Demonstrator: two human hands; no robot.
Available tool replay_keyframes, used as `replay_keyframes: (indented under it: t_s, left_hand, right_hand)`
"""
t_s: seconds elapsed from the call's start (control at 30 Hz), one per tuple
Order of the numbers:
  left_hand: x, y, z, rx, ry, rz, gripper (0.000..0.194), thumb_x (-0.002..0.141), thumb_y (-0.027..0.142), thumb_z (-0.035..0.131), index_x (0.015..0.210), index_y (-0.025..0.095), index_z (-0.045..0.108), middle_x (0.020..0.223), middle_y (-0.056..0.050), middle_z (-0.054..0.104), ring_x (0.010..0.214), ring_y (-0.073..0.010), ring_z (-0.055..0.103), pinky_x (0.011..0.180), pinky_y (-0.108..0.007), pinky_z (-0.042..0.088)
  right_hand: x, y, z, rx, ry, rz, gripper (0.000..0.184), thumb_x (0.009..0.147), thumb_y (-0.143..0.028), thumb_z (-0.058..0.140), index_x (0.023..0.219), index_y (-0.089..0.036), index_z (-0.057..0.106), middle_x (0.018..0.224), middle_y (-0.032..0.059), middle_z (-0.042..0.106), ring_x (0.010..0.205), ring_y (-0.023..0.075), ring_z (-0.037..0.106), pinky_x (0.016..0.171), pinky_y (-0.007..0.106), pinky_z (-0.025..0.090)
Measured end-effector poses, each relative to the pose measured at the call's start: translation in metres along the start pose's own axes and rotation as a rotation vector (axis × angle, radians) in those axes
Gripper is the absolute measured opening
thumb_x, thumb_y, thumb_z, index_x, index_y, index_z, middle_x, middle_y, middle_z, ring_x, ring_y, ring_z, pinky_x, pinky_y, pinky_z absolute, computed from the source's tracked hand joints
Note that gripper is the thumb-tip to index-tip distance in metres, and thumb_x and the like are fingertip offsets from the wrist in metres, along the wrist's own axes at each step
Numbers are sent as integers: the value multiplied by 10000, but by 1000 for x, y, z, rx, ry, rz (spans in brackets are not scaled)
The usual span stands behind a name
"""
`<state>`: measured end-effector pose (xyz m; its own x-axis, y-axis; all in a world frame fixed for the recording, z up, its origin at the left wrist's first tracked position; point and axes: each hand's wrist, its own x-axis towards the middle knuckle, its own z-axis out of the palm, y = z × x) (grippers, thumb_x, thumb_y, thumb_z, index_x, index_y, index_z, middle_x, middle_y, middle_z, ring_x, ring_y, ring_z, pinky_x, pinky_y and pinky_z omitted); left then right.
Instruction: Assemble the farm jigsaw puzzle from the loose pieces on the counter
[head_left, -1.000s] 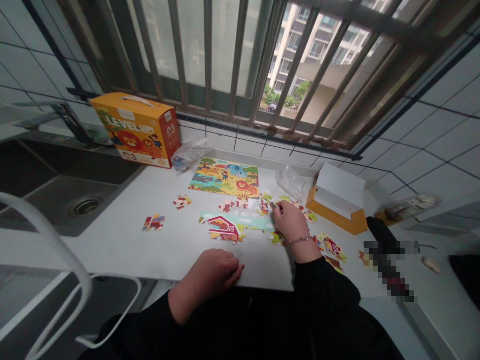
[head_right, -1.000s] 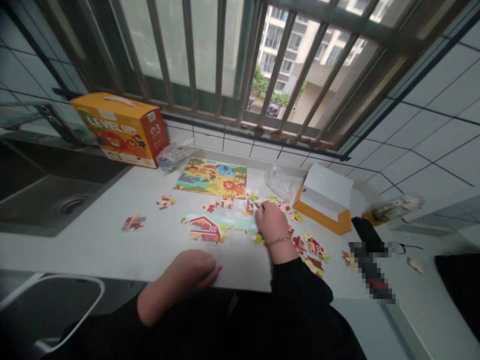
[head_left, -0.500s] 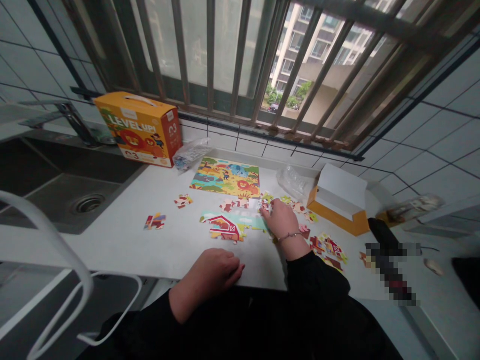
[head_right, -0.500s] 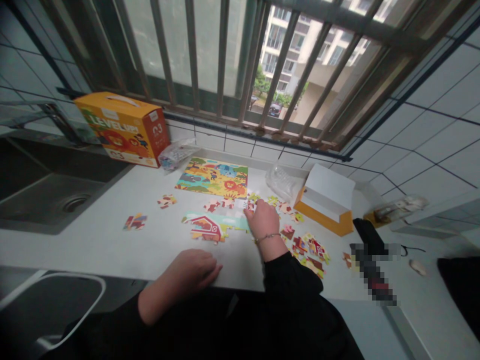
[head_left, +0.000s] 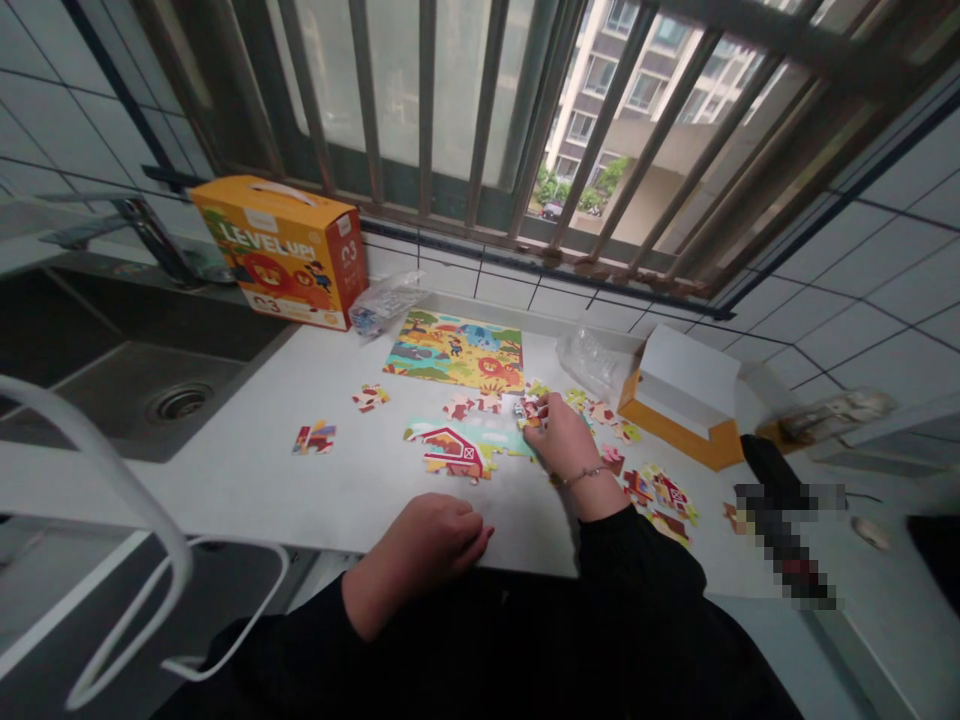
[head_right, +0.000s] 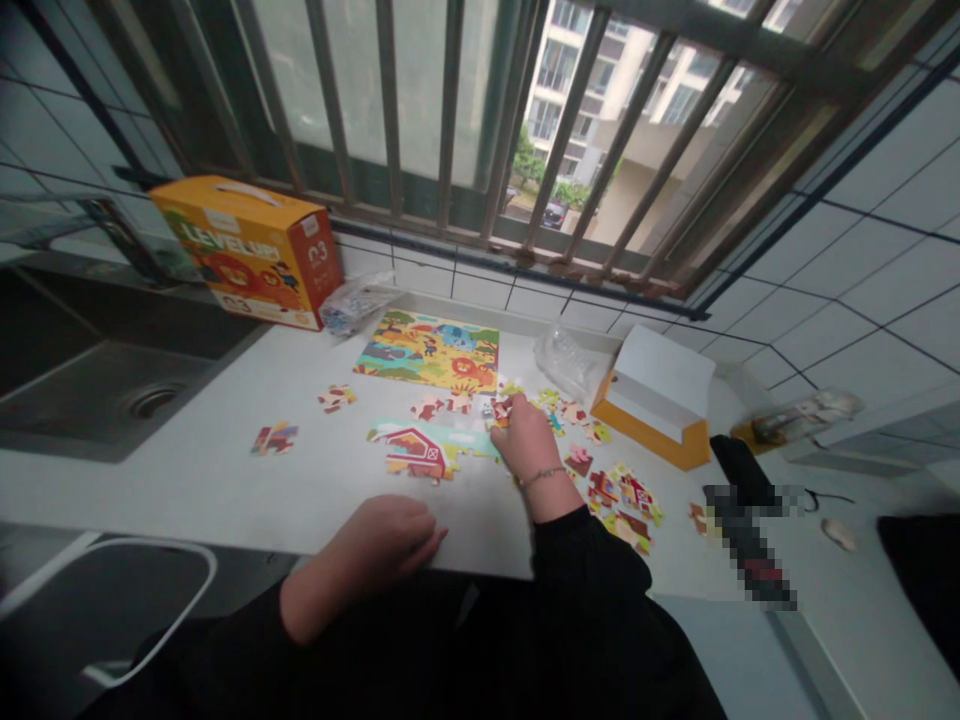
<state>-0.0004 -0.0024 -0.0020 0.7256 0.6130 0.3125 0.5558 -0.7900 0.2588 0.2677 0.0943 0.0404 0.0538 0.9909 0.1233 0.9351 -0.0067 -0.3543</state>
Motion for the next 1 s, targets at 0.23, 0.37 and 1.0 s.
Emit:
replay_keyframes:
  t_s: [0.23, 0.37, 1.0]
  left_hand:
    - [-11, 1, -11, -41, 257, -49, 314, 1124, 276, 515, 863, 215, 678, 845, -64, 726, 792, -206, 676, 723, -362, 542]
    - [-16, -6, -15, -113, 279, -106, 270, 1085, 236, 588, 1334, 201, 686, 1354, -143, 766, 1233, -297, 720, 1021, -482, 600]
    - [-17, -5, -11, -16, 170, -86, 342, 1087, 212, 582, 1413, 208, 684, 1453, -131, 751, 1292, -319, 723, 1063, -540, 591]
  right_hand:
    - [-71, -18, 11, 287, -158, -418, 373, 879, -222, 808, 1223, -250, 664, 1105, 36, 767, 923, 209, 711, 853, 329, 572]
    - [-95, -19, 28, 282, -127, -555, 337, 937, -137, 750, 1251, -242, 691, 1175, 71, 792, 1062, 251, 739, 951, 389, 610]
    - [-120, -25, 39, 188, 50, -572, 326, 1026, -76, 666, 1313, -210, 739, 1302, 97, 789, 1133, 285, 712, 1017, 485, 620]
